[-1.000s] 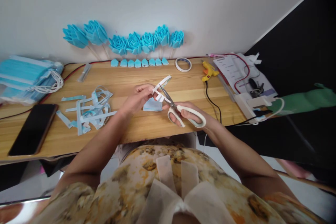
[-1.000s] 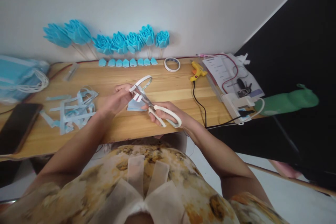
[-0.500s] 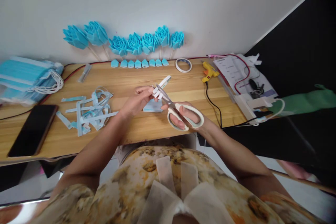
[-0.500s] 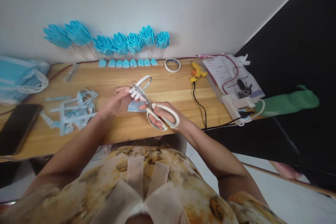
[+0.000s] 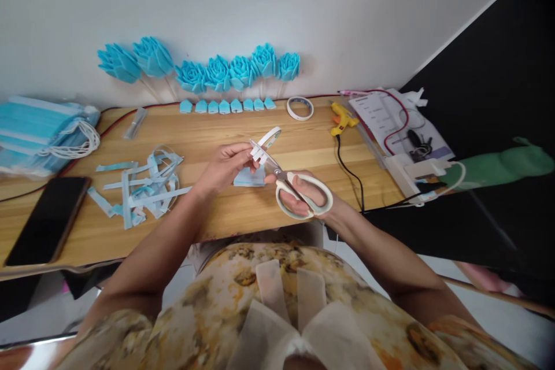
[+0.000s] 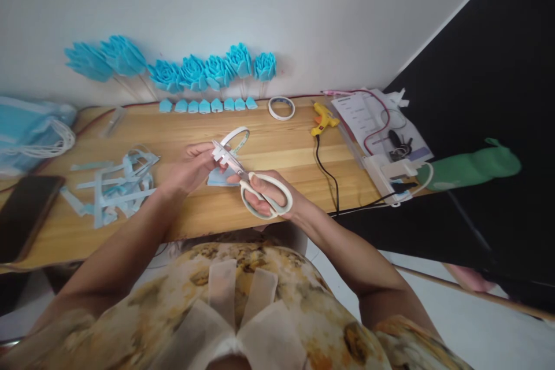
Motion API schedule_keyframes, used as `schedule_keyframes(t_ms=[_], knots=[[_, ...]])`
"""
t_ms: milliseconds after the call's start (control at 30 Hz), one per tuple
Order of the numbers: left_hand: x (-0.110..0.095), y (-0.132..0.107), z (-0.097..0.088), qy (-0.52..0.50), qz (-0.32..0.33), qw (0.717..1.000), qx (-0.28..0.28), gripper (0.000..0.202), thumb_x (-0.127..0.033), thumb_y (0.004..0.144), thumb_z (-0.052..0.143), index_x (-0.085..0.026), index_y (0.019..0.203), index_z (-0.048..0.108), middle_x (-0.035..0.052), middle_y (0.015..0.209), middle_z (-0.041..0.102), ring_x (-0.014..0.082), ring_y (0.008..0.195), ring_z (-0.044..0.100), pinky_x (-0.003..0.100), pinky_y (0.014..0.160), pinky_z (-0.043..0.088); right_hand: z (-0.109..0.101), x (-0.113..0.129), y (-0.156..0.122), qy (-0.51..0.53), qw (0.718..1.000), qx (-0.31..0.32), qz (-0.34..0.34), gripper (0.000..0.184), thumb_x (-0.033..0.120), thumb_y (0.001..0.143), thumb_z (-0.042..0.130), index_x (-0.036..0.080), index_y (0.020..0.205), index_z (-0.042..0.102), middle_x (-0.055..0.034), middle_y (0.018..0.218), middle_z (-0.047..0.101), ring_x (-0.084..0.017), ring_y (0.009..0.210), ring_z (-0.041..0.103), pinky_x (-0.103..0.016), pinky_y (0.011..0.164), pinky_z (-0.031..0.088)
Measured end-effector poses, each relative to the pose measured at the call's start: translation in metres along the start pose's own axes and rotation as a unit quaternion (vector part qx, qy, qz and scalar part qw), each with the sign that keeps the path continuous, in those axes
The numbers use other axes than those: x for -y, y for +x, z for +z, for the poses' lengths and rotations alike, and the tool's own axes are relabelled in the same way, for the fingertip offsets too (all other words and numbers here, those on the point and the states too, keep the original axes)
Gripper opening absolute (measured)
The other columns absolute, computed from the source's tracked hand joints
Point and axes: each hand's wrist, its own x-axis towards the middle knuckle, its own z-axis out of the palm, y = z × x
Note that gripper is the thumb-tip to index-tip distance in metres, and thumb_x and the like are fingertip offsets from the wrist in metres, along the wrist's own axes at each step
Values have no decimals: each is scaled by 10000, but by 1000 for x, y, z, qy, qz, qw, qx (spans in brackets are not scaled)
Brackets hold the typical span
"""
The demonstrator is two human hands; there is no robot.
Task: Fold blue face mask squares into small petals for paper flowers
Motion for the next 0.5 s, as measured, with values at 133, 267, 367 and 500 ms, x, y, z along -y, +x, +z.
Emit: schedule_keyframes(t_ms=[133, 267, 367, 500], knots=[[2, 2, -4, 61, 8, 997, -35, 249, -401, 777, 804, -162, 714, 772, 6, 606, 624, 88, 550, 515, 230, 554, 391, 5, 0, -1, -33, 999, -8, 3, 579, 582, 839, 721, 110, 1175, 714, 84, 559, 484, -17, 353, 306, -164, 333, 245], [1, 5, -5, 80, 27, 994, -63, 264, -422, 785, 791, -173, 699, 770, 2, 577, 604, 105, 586, 524, 247, 619, 411, 16, 1, 0, -146, 984, 54, 82, 515, 429, 752, 837, 129, 1159, 739, 53, 642, 569, -36, 470, 441, -168, 438, 362], [-3, 6, -3, 70, 30, 994, -75, 296, -449, 753, 805, -169, 676, 752, 7, 573, 606, 115, 579, 524, 262, 619, 414, 14, 1, 0, -159, 983, 71, 62, 551, 415, 756, 840, 153, 1223, 711, 43, 698, 582, -50, 565, 475, -163, 501, 374], [-6, 6, -2, 33, 10, 996, -81, 339, -485, 726, 816, -157, 686, 742, 12, 579, 611, 110, 536, 510, 253, 541, 382, -3, 3, -6, -101, 992, 62, 54, 681, 578, 776, 797, 119, 1257, 648, 28, 694, 583, -59, 552, 486, -159, 476, 374]])
